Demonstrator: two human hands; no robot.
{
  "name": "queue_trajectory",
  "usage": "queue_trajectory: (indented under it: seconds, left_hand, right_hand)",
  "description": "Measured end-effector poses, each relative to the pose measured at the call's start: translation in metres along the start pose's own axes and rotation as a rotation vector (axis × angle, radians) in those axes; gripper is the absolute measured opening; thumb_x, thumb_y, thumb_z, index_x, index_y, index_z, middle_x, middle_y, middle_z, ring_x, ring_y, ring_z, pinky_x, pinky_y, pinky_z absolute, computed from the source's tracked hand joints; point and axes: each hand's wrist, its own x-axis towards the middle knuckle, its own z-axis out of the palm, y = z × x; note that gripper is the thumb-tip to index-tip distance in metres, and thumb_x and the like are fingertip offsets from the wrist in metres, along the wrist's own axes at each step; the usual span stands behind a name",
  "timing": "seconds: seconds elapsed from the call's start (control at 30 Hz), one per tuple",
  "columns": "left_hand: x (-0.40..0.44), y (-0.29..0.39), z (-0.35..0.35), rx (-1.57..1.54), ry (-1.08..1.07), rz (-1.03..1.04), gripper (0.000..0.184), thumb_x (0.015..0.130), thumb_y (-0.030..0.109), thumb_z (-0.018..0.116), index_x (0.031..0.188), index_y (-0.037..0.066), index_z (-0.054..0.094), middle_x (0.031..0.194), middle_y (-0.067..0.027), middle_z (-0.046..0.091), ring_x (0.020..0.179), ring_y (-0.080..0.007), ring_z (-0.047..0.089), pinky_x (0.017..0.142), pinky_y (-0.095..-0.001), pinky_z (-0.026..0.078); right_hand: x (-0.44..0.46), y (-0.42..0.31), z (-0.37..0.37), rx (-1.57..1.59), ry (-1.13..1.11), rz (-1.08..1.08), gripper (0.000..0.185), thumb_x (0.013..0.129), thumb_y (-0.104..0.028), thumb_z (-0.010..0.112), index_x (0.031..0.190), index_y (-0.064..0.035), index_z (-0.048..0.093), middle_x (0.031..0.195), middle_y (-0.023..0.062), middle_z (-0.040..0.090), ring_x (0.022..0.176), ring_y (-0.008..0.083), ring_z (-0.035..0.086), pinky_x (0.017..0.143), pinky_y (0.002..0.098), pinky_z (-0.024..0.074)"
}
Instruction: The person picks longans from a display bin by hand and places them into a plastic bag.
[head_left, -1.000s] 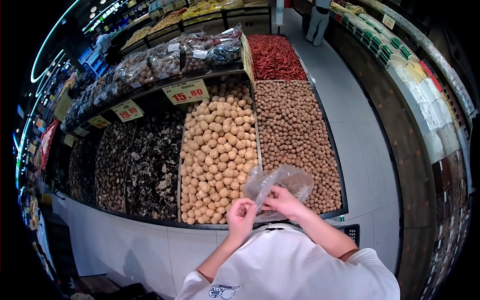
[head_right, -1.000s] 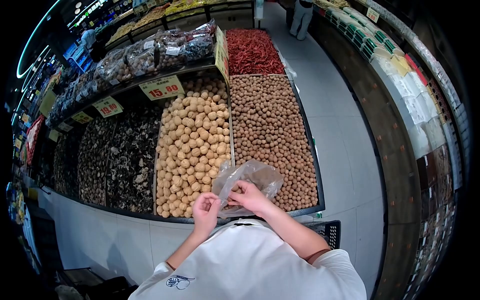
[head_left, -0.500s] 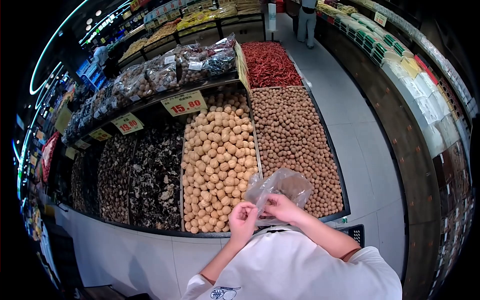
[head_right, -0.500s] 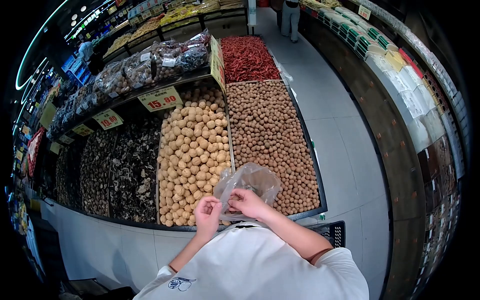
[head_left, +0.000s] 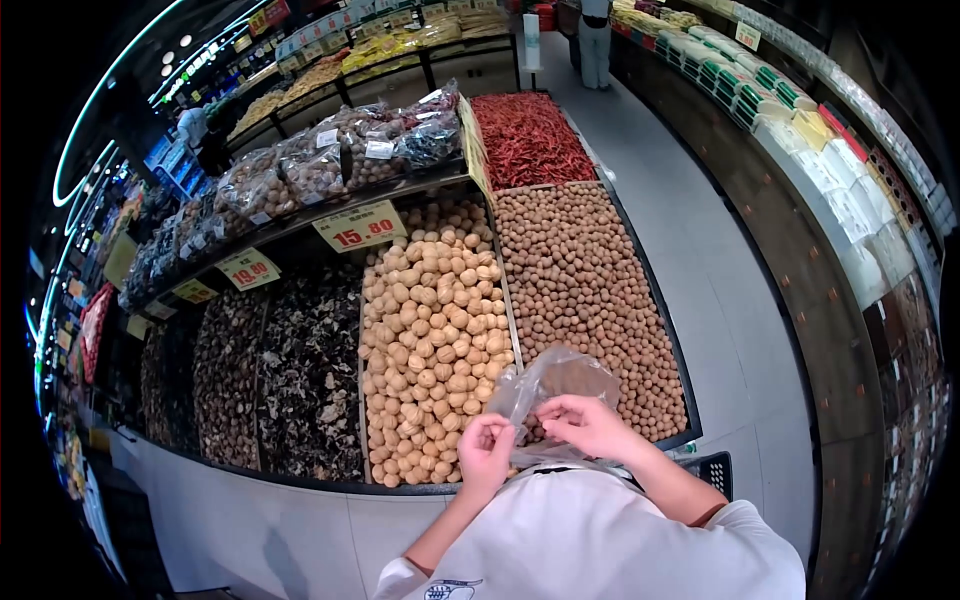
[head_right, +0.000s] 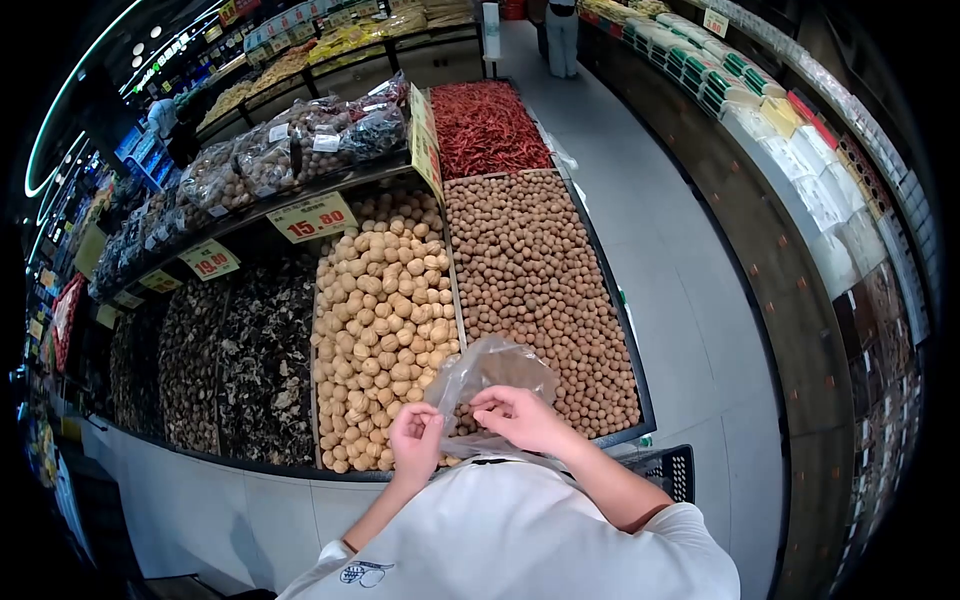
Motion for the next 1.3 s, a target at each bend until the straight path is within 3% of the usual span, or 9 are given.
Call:
queue_trajectory:
  seconds: [0.2,0.3,0.37,0.4,0.5,0.73,0.9,1.0,1.3]
  left_hand:
    - [-0.002,-0.006,-0.004,0.036,0.030,-0.013,0.012,0.094,-0.004,0.064,0.103,0.003,0.058,0.079,0.0058,0.054,0.068,-0.0002,0.048,0.061,-0.0161,0.038]
    - [-0.001,-0.006,-0.004,0.043,0.035,-0.026,0.013,0.094,-0.004,0.064,0.103,0.003,0.058,0.078,0.0056,0.053,0.068,-0.0001,0.048,0.060,-0.0157,0.038]
    - [0.000,-0.004,-0.003,0.041,0.034,-0.029,0.013,0.094,-0.004,0.064,0.103,0.003,0.058,0.078,0.0055,0.053,0.068,0.0000,0.048,0.060,-0.0154,0.037]
    - [0.001,-0.003,-0.003,0.034,0.025,-0.029,0.013,0.094,-0.005,0.063,0.103,0.003,0.058,0.078,0.0054,0.053,0.067,0.0000,0.048,0.059,-0.0154,0.037]
    - [0.002,-0.004,-0.003,0.015,0.013,-0.031,0.012,0.094,-0.005,0.063,0.103,0.002,0.059,0.078,0.0057,0.052,0.068,-0.0002,0.047,0.059,-0.0157,0.037]
    - [0.006,-0.002,-0.006,0.029,0.048,-0.056,0.012,0.094,-0.006,0.063,0.104,0.001,0.060,0.078,0.0060,0.051,0.068,-0.0006,0.047,0.061,-0.0160,0.038]
    - [0.007,-0.007,-0.007,0.020,0.057,-0.044,0.013,0.094,-0.006,0.063,0.103,0.002,0.060,0.078,0.0058,0.051,0.068,-0.0005,0.047,0.061,-0.0162,0.038]
    - [0.008,-0.010,-0.008,0.017,0.066,-0.030,0.013,0.094,-0.007,0.063,0.103,0.002,0.060,0.078,0.0057,0.051,0.068,-0.0004,0.047,0.061,-0.0163,0.038]
    - [0.008,-0.012,-0.007,0.028,0.076,-0.025,0.014,0.094,-0.007,0.063,0.104,0.002,0.060,0.078,0.0058,0.051,0.069,-0.0006,0.046,0.062,-0.0163,0.038]
  right_hand:
    - [-0.001,-0.041,-0.048,0.142,0.401,-0.276,0.011,0.098,-0.010,0.065,0.104,-0.0008,0.065,0.081,-0.0002,0.065,0.067,0.0071,0.060,0.063,0.0219,0.0512]
    - [0.029,-0.045,-0.083,0.095,0.546,-0.274,0.015,0.097,-0.011,0.066,0.108,-0.0009,0.064,0.083,0.0000,0.064,0.070,0.0067,0.060,0.065,0.0219,0.0515]
    - [0.057,-0.031,-0.110,-0.357,0.674,-0.286,0.032,0.094,-0.018,0.071,0.119,-0.0011,0.060,0.099,0.0079,0.067,0.082,0.0132,0.065,0.074,0.0279,0.0549]
    - [0.069,-0.027,-0.118,-0.357,0.674,-0.287,0.032,0.094,-0.018,0.071,0.119,-0.0011,0.060,0.099,0.0079,0.067,0.082,0.0132,0.065,0.074,0.0279,0.0549]
    - [0.109,-0.011,-0.149,-0.801,0.662,-0.133,0.066,0.089,-0.035,0.074,0.139,-0.0027,0.047,0.136,0.0223,0.053,0.117,0.0353,0.062,0.096,0.0421,0.0524]
    - [0.184,-0.018,-0.150,-1.167,0.574,0.165,0.081,0.086,-0.045,0.076,0.145,-0.0047,0.039,0.140,0.0247,0.046,0.120,0.0376,0.060,0.095,0.0444,0.0552]
    - [0.216,-0.008,-0.150,-1.310,0.605,0.122,0.096,0.077,-0.059,0.079,0.146,-0.0069,0.037,0.135,0.0205,0.047,0.112,0.0341,0.064,0.087,0.0412,0.0586]
    - [0.227,0.002,-0.145,-1.316,0.602,0.141,0.095,0.077,-0.060,0.078,0.145,-0.0068,0.036,0.134,0.0198,0.046,0.111,0.0330,0.065,0.084,0.0397,0.0595]
    - [0.236,0.040,-0.146,-1.252,0.641,-0.053,0.059,0.087,-0.034,0.073,0.128,-0.0045,0.043,0.119,0.0207,0.049,0.097,0.0356,0.066,0.078,0.0426,0.0585]
